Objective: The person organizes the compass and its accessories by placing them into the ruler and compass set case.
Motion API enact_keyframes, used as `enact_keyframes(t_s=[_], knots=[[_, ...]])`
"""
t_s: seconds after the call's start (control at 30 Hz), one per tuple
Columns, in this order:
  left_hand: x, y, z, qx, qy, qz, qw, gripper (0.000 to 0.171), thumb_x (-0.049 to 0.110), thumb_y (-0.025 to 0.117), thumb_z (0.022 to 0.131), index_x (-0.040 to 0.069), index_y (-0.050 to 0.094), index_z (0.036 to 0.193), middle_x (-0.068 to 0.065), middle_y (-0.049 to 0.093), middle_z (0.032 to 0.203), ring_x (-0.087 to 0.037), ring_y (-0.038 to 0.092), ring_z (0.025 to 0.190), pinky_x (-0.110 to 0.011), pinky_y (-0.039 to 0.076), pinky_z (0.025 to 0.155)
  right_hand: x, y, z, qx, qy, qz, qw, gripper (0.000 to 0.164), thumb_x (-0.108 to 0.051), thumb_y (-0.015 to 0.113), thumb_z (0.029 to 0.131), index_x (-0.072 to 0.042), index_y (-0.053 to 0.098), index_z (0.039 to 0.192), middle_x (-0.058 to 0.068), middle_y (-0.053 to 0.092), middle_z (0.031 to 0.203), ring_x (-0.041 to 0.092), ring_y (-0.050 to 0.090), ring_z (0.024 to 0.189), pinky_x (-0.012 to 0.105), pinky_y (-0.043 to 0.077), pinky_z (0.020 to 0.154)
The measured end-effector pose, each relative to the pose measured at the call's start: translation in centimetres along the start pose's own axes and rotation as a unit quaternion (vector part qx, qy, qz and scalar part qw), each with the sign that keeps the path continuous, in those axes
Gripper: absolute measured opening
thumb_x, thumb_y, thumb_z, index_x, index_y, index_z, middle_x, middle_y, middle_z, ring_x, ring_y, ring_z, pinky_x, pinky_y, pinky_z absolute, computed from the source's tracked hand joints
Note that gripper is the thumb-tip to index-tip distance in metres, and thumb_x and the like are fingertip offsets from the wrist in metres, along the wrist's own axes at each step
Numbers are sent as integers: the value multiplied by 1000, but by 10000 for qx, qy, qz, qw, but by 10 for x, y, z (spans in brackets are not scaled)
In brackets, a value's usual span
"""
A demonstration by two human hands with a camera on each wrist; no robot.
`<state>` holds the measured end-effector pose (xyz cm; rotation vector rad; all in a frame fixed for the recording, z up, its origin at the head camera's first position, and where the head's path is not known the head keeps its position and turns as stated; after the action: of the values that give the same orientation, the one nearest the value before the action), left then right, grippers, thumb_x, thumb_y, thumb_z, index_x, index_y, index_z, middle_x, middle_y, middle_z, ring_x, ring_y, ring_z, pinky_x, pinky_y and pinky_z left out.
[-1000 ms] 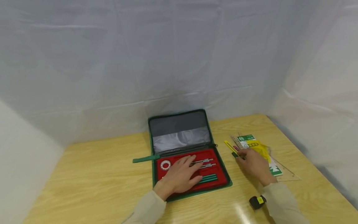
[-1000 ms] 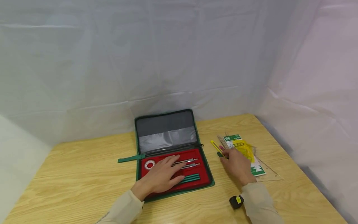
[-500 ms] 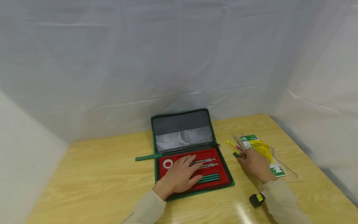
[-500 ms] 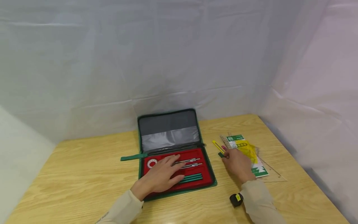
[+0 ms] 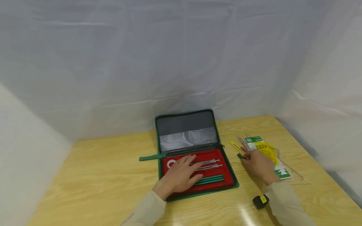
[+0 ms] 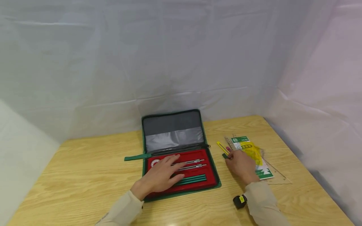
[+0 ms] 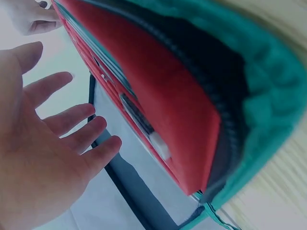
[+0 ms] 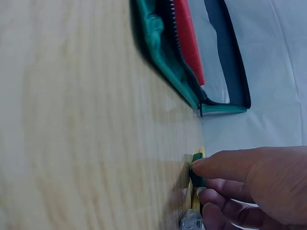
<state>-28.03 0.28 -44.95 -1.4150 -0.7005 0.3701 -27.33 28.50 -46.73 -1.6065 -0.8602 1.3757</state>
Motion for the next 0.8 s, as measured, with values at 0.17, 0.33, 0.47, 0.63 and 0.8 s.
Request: enact_keyframes(t_s=[0.17,0.33,0.47,0.63,0.8], knots=[[-5,-2,-4,-6,-89,-16,10000,50,51,33,94,25,41,135,-9,31,146,-27,28,131,-46,29,104,-2,-2,-1,90,-137,160,9997,28,-32,58,84,-11,65,102,6,66,94,14,54,70,31,43,53],[-8,-4,-8,63,-125,-4,9999,50,50,34,94,23,42,135,-9,33,145,-28,30,130,-46,30,103,-12,-6,-2,394,-667,163,9969,25,-32,59,86,-14,66,100,9,67,98,13,55,69,29,43,52],[-11,-6,-13,63,-243,2,9997,49,50,34,94,24,41,135,-9,33,145,-27,29,130,-49,31,101,-28,-7,-5,555,-1290,125,9900,22,-31,60,85,-15,68,97,10,68,99,12,56,68,28,44,53],[-16,-6,-17,49,-424,45,9991,49,51,34,94,26,40,136,-9,32,145,-27,28,131,-50,29,102,-46,-6,-6,474,-1769,81,9831,19,-30,62,84,-19,68,97,1,66,91,8,53,68,26,44,55],[-20,-6,-22,101,-479,132,9987,50,50,34,94,24,40,136,-10,33,144,-27,29,130,-48,29,102,-60,1,-7,96,-2029,107,9791,18,-30,62,84,-21,68,98,-8,63,81,5,47,60,24,41,52]])
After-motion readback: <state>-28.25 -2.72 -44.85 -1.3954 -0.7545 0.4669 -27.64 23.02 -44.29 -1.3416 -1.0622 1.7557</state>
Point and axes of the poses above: each hand's wrist, its own z-axis towards the middle knuckle, its own y-axis out of the palm, x = y × z, the point moved 5 cm from there along z, towards the middle knuckle
